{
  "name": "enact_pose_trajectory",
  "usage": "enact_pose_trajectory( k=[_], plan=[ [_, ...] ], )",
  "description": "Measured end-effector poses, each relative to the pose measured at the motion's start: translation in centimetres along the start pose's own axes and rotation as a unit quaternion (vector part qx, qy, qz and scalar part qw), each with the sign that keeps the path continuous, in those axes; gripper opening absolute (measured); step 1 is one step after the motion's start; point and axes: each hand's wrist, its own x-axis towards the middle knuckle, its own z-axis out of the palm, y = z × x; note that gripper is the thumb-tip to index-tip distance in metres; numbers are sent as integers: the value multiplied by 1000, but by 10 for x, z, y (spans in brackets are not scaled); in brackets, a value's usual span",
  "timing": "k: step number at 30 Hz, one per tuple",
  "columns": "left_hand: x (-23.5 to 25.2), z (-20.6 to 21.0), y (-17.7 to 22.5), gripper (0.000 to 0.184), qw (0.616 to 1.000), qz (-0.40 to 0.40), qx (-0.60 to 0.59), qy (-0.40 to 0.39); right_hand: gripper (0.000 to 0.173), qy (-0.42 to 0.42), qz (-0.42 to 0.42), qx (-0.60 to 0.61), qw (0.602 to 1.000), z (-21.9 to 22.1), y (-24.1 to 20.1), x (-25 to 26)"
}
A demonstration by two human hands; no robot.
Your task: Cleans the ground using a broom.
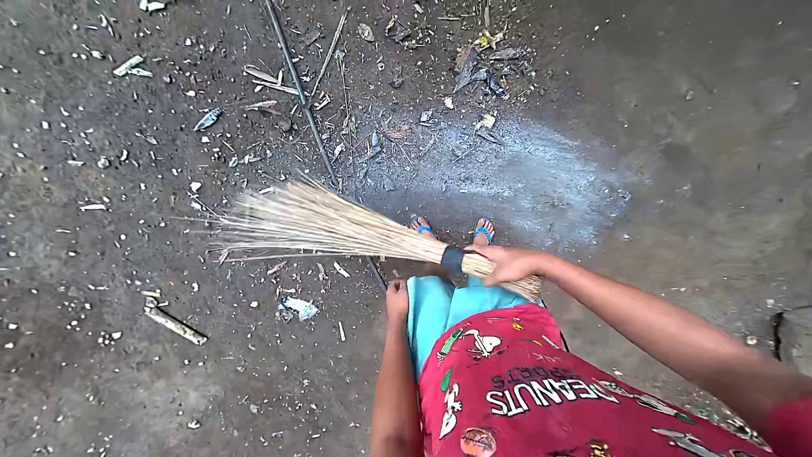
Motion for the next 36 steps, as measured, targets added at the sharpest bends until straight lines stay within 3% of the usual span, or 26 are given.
enact_pose_trajectory(
  k=[2, 5, 8, 11, 14, 18, 23, 27, 31, 33, 36],
  plan=[
    [12, 3, 16, 34, 998, 51, -48, -7, 89, 56, 82, -55, 994, -8, 11, -23],
    [29, 7, 26, 33, 993, 84, -65, -55, 71, 114, 172, 106, 973, -23, 39, -59],
    [35, 7, 18, 31, 994, 72, -65, -59, 36, 210, 259, 254, 908, -28, 67, -96],
    [35, 3, -4, 31, 994, 37, -102, -23, 31, 286, 352, 315, 834, -32, 95, -113],
    [26, -3, -34, 32, 994, -11, -111, 6, 22, 324, 394, 369, 777, -36, 124, -120],
    [9, -5, -64, 33, 987, -76, -138, 32, 12, 384, 358, 472, 708, -30, 152, -142],
    [22, -15, -60, 41, 984, -145, -100, 13, 27, 392, 162, 663, 617, 6, 169, -168],
    [48, -16, 13, 43, 989, -101, -109, -18, 38, 364, 95, 715, 589, 20, 196, -168],
    [53, 10, 147, 45, 990, 58, -86, -91, 39, 386, 50, 761, 519, 16, 225, -151],
    [49, 43, 222, 45, 979, 126, -100, -124, 38, 405, 31, 792, 457, 8, 246, -145],
    [38, 111, 327, 42, 960, 184, -165, -134, 41, 445, 1, 838, 317, -18, 270, -149]
  ],
)
